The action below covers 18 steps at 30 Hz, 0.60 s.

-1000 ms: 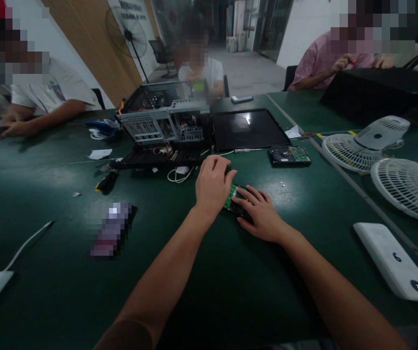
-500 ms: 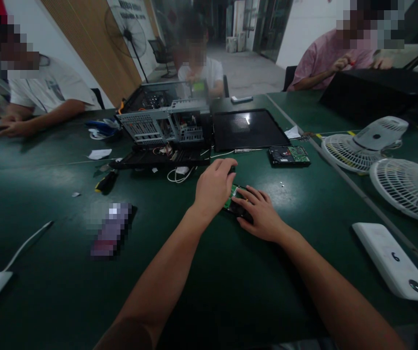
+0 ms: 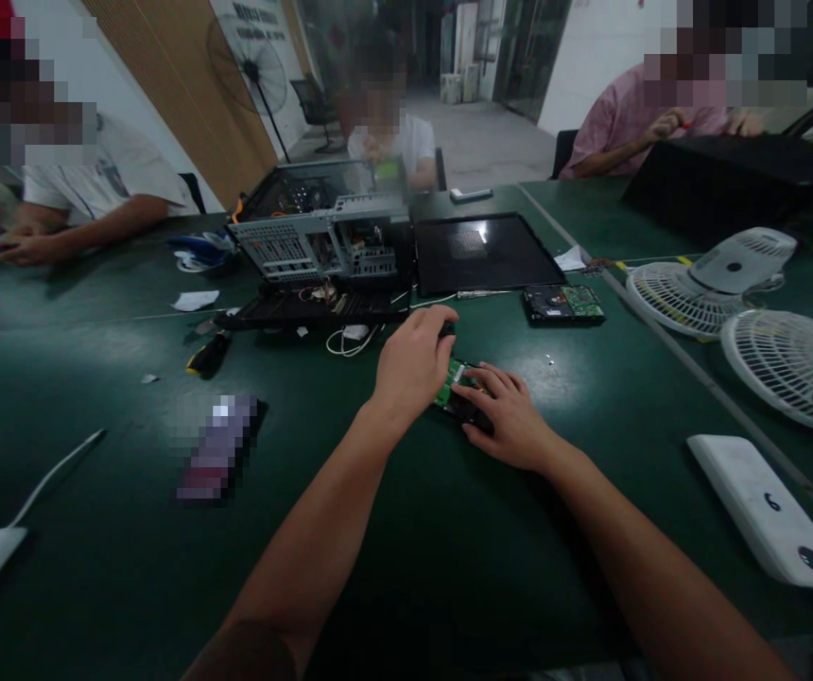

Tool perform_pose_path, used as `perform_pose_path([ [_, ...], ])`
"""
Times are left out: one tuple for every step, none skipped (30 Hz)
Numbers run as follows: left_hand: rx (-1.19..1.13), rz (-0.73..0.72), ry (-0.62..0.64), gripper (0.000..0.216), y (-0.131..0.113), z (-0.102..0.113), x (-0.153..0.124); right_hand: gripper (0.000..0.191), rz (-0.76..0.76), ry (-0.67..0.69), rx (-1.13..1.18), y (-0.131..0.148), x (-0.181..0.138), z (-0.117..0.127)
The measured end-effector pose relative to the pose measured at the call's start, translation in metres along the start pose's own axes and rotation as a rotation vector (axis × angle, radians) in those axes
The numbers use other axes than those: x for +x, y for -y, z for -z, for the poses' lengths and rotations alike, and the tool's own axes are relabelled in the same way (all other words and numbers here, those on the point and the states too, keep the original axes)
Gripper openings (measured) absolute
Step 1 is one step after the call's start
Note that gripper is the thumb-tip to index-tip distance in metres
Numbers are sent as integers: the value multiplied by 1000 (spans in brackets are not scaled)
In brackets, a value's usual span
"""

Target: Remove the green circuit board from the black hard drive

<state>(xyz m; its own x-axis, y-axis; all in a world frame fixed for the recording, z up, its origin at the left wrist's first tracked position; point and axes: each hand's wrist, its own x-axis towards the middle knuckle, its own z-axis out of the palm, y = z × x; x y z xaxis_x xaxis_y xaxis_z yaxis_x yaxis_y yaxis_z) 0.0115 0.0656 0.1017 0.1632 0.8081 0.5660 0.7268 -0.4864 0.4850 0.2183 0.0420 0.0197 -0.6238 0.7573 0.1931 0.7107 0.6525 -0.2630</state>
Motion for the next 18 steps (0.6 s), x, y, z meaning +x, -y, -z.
perform_pose_path([
  [-7, -7, -15, 30, 0, 0, 0, 61, 2, 5, 3, 0, 0, 1],
  [-13, -12, -31, 31, 0, 1, 0, 61, 4, 11, 7, 0, 1, 2],
  [-15, -15, -44, 32, 0, 1, 0, 61, 8, 18, 10, -1, 1, 3],
  [-15, -15, -54, 32, 0, 2, 0, 62, 14, 26, 16, -2, 1, 5],
  [-13, -15, -60, 33, 0, 2, 0, 63, 21, 39, 23, -3, 0, 8],
  [-12, -15, -61, 33, 0, 2, 0, 64, 30, 57, 33, -5, -1, 11],
  [-11, -16, -60, 32, -1, 2, 0, 66, 41, 79, 46, -7, -3, 15],
  [-12, -16, -57, 32, -1, 2, 0, 68, 52, 107, 61, -10, -4, 20],
  [-12, -17, -53, 32, -1, 2, 0, 70, 60, 136, 78, -12, -6, 25],
  [-12, -17, -49, 31, -1, 2, 0, 71, 66, 163, 97, -15, -8, 30],
  [-12, -16, -46, 32, -2, 2, 0, 70, 68, 177, 118, -18, -10, 34],
  [-12, -15, -44, 32, -2, 1, 0, 66, 67, 172, 141, -22, -11, 36],
  [-13, -14, -43, 32, -2, 1, -1, 60, 55, 140, 164, -26, -11, 38],
  [-15, -12, -45, 32, -2, 1, -1, 51, 25, 74, 185, -32, -11, 39],
  [-20, -11, -47, 32, -2, 1, -1, 43, -30, -19, 196, -38, -11, 38],
  [-25, -10, -48, 32, -2, 1, -1, 37, -118, -137, 195, -46, -11, 36],
  [-29, -11, -48, 32, -2, 1, -1, 33, -234, -274, 169, -55, -11, 34],
  [-33, -11, -46, 32, -2, 1, -1, 31, -370, -386, 111, -65, -12, 31],
])
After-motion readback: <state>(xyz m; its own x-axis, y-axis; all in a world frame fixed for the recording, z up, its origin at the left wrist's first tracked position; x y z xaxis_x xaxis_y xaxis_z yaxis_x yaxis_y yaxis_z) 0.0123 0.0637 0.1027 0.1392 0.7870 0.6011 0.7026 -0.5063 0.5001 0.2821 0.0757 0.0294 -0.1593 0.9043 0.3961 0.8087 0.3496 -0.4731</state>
